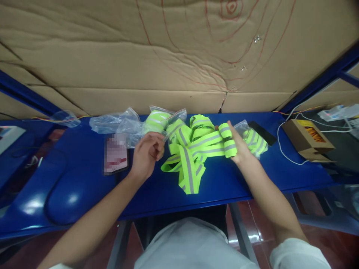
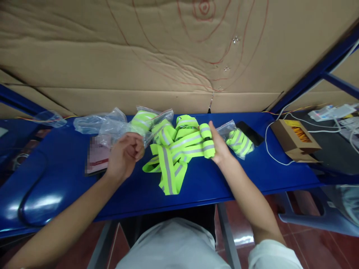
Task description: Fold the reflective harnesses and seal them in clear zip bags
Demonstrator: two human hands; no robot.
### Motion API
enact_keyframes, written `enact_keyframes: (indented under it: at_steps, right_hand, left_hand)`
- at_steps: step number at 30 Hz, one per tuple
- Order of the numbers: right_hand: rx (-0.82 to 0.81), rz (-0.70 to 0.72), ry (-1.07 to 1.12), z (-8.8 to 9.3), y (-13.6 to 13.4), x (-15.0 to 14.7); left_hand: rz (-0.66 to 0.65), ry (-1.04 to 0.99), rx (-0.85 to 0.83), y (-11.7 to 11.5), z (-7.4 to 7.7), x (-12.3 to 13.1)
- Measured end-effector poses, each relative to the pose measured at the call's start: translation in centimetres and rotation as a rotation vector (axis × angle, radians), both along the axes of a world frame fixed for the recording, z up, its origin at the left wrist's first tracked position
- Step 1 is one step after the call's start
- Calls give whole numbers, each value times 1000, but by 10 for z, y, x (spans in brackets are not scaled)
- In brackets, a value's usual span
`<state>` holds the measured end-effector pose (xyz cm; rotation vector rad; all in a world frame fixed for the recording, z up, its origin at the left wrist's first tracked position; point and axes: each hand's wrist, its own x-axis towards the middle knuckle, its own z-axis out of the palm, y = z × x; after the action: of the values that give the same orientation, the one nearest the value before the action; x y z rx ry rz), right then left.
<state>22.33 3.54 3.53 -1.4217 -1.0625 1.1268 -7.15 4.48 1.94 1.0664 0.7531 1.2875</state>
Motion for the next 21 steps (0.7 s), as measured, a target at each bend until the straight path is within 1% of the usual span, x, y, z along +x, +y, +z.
enact_keyframes:
  at_steps: [1,2,3,4,5,6,7,8,9,12,14,16,18,21]
  right_hand:
    - [-80,3,104,-3,-2,-10]
    - [-161,-20,197,-7,-4,-19]
    - [-219,-55,264,-10,-7,-27]
    - [-234,-92,291,-13,-10,-35]
    - [-209,-112,286,-16,-14,-41]
    - [-154,-107,257,-17,-19,-46]
    - [-78,-78,206,-18,-24,-50]
    - [15,-34,132,-19,-30,-53]
    - [118,12,37,-19,-36,-55]
    - [395,171,-284,-20,-52,-57]
    - [508,266,-435,-21,-56,-57]
    - [560,346,-494,-24,-56,-55]
    - [575,412,-516,-28,-54,-54]
    - [613,455,-620,-34,-50,-55]
  left_hand:
    - [12,3,69,-5,0,-1]
    - [-4,17,113,-10,0,0]
    - [-61,43,126,-16,0,3]
    - [-148,78,113,-23,0,7]
    - [-253,116,71,-28,0,13]
    - [-368,154,1,-33,0,19]
    - [-454,182,-66,-36,-1,24]
    - [-514,198,-123,-38,-3,30]
    - [-541,199,-162,-38,-5,33]
    - [-526,154,-182,-36,-15,36]
    - [-516,124,-191,-35,-20,31]
    - [-510,123,-190,-36,-22,27]
    - [-500,169,-159,-38,-22,26]
    - [-504,245,-121,-41,-20,28]
